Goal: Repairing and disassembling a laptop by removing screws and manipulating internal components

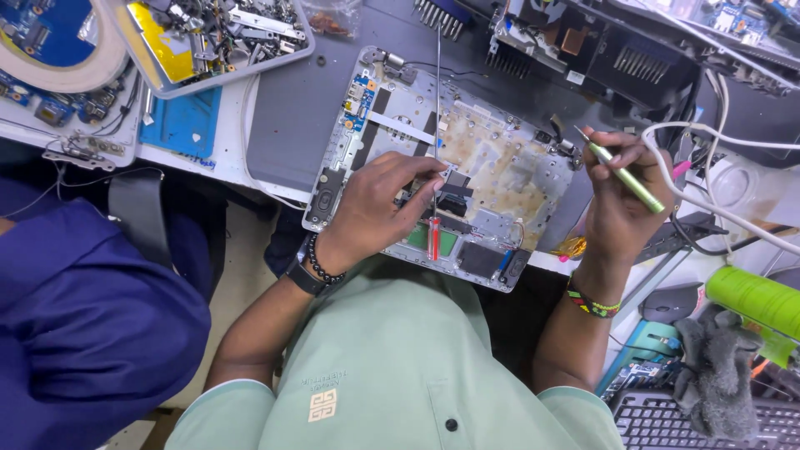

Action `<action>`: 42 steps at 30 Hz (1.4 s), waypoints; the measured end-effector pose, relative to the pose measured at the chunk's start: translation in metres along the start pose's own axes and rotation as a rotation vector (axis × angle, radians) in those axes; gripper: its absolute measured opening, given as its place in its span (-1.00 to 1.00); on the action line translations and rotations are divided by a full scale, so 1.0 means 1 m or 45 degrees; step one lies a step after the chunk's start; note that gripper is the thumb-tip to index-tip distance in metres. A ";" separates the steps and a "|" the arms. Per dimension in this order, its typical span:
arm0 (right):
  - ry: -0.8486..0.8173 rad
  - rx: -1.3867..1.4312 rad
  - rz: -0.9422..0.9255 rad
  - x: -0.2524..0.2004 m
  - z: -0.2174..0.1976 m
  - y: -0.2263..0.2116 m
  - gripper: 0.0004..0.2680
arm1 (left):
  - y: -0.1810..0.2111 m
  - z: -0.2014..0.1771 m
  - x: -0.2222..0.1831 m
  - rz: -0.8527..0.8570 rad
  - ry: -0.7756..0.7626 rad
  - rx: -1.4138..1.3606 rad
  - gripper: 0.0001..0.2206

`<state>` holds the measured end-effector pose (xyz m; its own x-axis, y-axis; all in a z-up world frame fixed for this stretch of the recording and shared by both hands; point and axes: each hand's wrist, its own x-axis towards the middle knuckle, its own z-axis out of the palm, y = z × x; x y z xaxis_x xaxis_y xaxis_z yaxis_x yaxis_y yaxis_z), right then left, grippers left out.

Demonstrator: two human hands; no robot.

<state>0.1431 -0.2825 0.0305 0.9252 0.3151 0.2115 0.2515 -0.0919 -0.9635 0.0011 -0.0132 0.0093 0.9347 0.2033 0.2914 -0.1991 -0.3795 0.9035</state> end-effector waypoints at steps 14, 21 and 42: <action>-0.009 -0.354 -0.396 0.007 0.016 0.006 -0.84 | -0.004 0.003 0.002 0.064 0.066 -0.055 -0.86; 0.020 -0.257 -0.340 0.004 0.019 0.016 -0.81 | -0.002 0.003 0.003 0.064 0.061 -0.055 -0.86; 0.032 -0.297 -0.287 0.003 0.021 0.017 -0.82 | -0.001 0.003 0.005 0.051 0.042 -0.047 -0.86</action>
<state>0.1442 -0.2632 0.0115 0.8447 0.3288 0.4224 0.5068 -0.2372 -0.8288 0.0066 -0.0144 0.0084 0.9157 0.2182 0.3374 -0.2477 -0.3547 0.9016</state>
